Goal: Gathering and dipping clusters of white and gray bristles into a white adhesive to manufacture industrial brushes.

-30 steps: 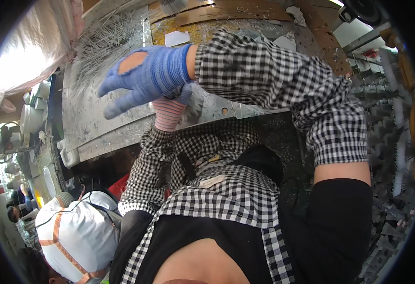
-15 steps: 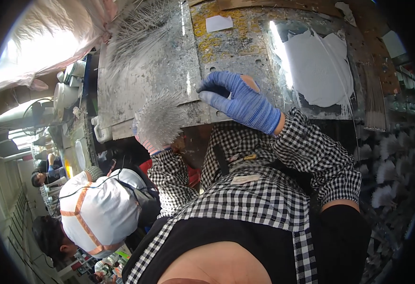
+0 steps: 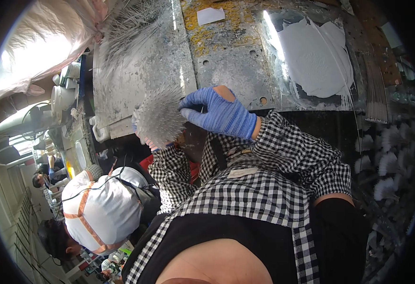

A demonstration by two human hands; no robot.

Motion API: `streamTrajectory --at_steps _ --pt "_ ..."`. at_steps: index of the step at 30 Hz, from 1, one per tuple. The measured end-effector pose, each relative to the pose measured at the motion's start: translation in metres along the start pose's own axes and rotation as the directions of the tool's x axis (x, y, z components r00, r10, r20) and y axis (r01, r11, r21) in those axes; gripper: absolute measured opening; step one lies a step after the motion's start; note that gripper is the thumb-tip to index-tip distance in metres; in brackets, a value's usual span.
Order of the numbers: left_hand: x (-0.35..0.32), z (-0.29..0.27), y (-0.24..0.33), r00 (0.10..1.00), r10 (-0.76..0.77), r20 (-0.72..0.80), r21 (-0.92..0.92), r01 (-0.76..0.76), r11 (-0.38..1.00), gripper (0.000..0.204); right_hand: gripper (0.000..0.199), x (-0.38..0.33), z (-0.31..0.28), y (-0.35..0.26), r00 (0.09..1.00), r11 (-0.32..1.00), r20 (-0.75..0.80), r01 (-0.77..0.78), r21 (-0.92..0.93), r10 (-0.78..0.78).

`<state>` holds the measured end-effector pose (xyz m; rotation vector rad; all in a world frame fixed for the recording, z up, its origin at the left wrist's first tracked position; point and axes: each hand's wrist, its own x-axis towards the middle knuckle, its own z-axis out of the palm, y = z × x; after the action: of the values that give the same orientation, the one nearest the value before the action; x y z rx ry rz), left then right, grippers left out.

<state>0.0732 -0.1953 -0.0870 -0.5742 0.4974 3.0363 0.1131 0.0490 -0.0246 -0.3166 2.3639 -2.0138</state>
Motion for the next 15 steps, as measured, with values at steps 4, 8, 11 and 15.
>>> streamTrajectory --at_steps 4,8,11,15 --pt "0.0 0.006 -0.004 0.987 -0.104 0.12 -0.131 0.119 0.984 0.027 0.024 -0.006 -0.006 0.005 0.99 0.989 0.028 -0.143 0.041 0.142" --pt "0.001 0.007 -0.015 0.995 0.062 -0.077 0.09 -0.055 0.994 0.026 0.022 -0.012 0.01 0.026 0.991 0.995 -0.086 -0.099 0.022 0.101" --pt "0.001 0.011 -0.01 0.996 0.083 -0.025 0.106 -0.08 0.991 0.025 0.018 -0.007 0.005 0.026 0.981 0.989 -0.192 0.004 0.147 0.025" --pt "-0.003 0.04 0.012 0.966 0.156 0.206 0.101 -0.18 0.979 0.017 0.015 0.005 -0.067 -0.006 0.827 0.911 -0.515 0.007 0.412 0.227"
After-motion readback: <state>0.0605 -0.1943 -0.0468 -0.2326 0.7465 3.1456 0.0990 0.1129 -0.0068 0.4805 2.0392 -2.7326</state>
